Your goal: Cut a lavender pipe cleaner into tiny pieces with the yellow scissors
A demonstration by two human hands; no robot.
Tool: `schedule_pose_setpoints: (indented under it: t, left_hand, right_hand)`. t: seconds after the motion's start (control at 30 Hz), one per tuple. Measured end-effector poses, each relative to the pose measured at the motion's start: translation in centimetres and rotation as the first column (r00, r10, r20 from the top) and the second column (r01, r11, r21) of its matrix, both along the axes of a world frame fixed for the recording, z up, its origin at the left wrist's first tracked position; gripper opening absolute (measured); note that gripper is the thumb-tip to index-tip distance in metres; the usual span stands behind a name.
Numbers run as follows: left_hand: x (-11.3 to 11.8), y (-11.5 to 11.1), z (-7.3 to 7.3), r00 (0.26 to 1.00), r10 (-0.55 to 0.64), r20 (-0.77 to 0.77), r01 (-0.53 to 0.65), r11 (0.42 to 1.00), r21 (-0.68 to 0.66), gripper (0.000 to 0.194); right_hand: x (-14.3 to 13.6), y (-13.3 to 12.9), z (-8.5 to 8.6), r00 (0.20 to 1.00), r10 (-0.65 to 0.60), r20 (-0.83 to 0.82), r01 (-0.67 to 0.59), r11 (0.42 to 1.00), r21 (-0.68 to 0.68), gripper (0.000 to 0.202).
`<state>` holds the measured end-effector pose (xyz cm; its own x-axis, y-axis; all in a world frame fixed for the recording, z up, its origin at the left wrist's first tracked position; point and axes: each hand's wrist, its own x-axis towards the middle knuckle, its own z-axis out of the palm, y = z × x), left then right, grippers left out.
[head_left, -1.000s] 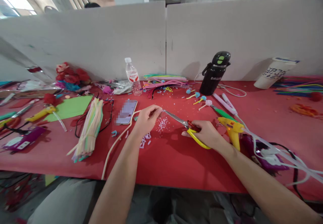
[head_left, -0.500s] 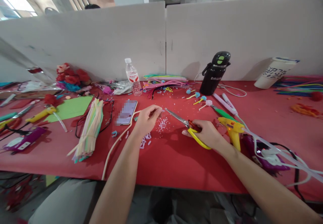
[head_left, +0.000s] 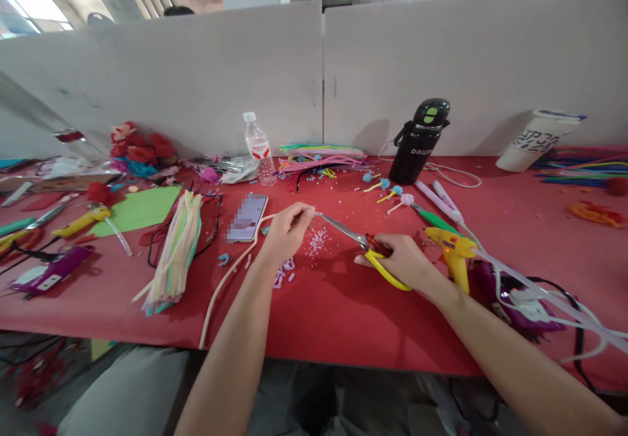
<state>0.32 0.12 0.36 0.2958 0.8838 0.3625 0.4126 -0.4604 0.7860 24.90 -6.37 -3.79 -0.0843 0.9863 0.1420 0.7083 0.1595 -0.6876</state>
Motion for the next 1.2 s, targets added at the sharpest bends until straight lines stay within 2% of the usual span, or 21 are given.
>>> schedule_pose_setpoints:
  t: [0.53,1.2]
  left_hand:
    - [0.25,-0.55,0.53,0.994,0.06,-0.087,-0.06,0.998,0.011,0.036]
    - [0.21,-0.7,0.76,0.994,0.021,-0.104,-0.02,1.0,0.011,0.035]
  right_hand:
    - [0.11,0.06,0.1,0.998,-0.037,0.059,0.033,0.997,0.065,0.048]
    - [0.18,0.28,-0.09,0.998,-0.002,0.07,-0.003,0.998,0.069,0.049]
